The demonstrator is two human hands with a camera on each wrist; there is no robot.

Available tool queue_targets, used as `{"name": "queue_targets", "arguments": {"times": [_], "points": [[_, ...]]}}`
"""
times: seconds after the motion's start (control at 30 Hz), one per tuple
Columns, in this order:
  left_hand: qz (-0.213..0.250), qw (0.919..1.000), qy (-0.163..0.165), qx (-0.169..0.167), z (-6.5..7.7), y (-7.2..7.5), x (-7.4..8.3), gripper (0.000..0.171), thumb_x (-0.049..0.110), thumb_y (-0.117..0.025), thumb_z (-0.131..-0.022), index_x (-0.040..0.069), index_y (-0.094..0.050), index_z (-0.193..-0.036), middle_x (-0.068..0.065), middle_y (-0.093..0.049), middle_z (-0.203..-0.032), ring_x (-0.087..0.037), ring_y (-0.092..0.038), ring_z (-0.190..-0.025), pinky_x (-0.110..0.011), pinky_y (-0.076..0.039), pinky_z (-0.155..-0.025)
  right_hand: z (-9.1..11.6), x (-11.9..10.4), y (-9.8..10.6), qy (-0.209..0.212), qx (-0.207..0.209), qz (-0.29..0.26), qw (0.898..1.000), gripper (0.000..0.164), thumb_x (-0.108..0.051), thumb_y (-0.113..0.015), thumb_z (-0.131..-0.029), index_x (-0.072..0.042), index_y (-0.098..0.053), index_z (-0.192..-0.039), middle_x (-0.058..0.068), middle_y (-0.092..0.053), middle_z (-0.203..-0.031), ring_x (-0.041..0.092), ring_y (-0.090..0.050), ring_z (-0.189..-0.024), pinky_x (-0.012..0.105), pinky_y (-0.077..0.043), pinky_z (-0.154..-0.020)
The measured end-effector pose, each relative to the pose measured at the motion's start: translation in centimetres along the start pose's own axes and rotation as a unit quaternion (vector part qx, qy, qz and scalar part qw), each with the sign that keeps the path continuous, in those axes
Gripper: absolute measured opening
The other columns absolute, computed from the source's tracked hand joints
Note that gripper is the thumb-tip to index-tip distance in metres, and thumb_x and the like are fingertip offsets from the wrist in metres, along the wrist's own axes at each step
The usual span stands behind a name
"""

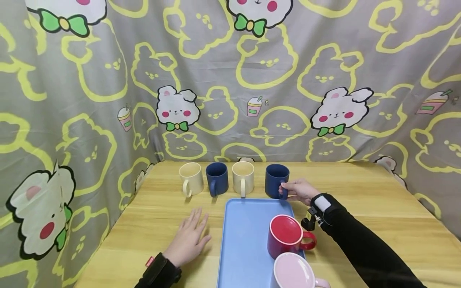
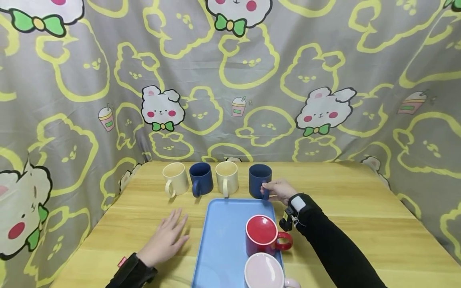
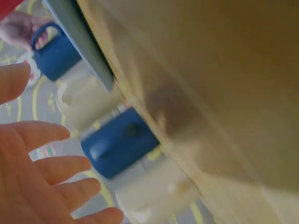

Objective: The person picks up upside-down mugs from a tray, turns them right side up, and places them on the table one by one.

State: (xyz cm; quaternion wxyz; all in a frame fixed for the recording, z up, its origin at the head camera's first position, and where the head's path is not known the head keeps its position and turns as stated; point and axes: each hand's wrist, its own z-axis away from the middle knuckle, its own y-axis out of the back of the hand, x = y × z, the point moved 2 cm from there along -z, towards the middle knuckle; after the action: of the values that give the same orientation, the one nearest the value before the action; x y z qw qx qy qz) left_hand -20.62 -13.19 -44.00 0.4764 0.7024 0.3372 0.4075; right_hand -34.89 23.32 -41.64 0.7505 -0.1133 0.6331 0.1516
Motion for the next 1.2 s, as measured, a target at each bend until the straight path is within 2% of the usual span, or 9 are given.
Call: {"name": "queue_targets", "arguments": {"times": [0.17,0.37,0.6,0.8,1.0,1.2], "points": [[-0.012,0.9992,0.034,0.019,1.9,0.4,-0.5,0.056,0.028,-0.061,-0.096,-0.006,-0.047,-0.139,-0.029,-0.029,-0.15,-0.046,-0.024,-0.139,-0.067,-0.021,-0.107,0.0,0.6,-0.4,0.005,0.008,0.012,1.0,0.026,-0.011,-0.054,-0.1,0.01,-0.07,-0.101,0.005,-0.071,-0.092,0.012,-0.067,-0.087,0.04,-0.054,-0.085],[-0.008,0.998,0.048,0.04,2.9,0.3,-0.7,0.058,0.028,-0.062,-0.094,-0.006,-0.047,-0.139,-0.03,-0.033,-0.148,-0.048,-0.028,-0.136,-0.068,-0.022,-0.105,-0.1,1.3,-0.6,0.008,0.011,0.012,1.0,0.034,-0.011,-0.053,-0.101,0.019,-0.06,-0.114,0.008,-0.071,-0.097,0.013,-0.067,-0.092,0.043,-0.052,-0.091],[0.003,0.9973,0.056,0.048,3.0,0.8,-0.8,0.058,0.026,-0.063,-0.094,-0.006,-0.046,-0.139,-0.03,-0.035,-0.147,-0.049,-0.028,-0.136,-0.068,-0.022,-0.105,-0.5,1.4,-0.5,0.023,0.003,-0.006,1.0,0.03,-0.012,-0.053,-0.101,0.013,-0.065,-0.112,0.006,-0.071,-0.098,0.012,-0.066,-0.091,0.04,-0.052,-0.091],[0.007,0.9966,0.062,0.052,3.1,0.9,-0.9,0.058,0.026,-0.062,-0.094,-0.006,-0.046,-0.139,-0.031,-0.035,-0.146,-0.049,-0.028,-0.136,-0.068,-0.023,-0.106,-0.9,1.4,-1.0,0.025,-0.021,-0.018,0.999,0.029,-0.013,-0.054,-0.101,0.011,-0.065,-0.112,0.008,-0.07,-0.102,0.014,-0.067,-0.093,0.037,-0.052,-0.09],[0.013,0.9962,0.067,0.054,3.3,0.9,-1.2,0.057,0.025,-0.062,-0.095,-0.006,-0.045,-0.14,-0.031,-0.034,-0.147,-0.049,-0.027,-0.136,-0.067,-0.022,-0.106,-1.2,1.6,-1.3,0.024,-0.055,-0.018,0.998,0.033,-0.012,-0.05,-0.102,0.015,-0.058,-0.118,0.017,-0.065,-0.117,0.017,-0.064,-0.104,0.039,-0.049,-0.096],[0.01,0.9962,0.065,0.058,3.3,0.9,-1.4,0.058,0.026,-0.061,-0.095,-0.006,-0.044,-0.14,-0.03,-0.033,-0.147,-0.049,-0.028,-0.136,-0.067,-0.023,-0.106,-1.7,2.0,-1.4,0.024,-0.074,-0.018,0.997,0.036,-0.016,-0.051,-0.102,0.012,-0.055,-0.123,0.014,-0.062,-0.121,0.021,-0.06,-0.112,0.044,-0.043,-0.102]]}}
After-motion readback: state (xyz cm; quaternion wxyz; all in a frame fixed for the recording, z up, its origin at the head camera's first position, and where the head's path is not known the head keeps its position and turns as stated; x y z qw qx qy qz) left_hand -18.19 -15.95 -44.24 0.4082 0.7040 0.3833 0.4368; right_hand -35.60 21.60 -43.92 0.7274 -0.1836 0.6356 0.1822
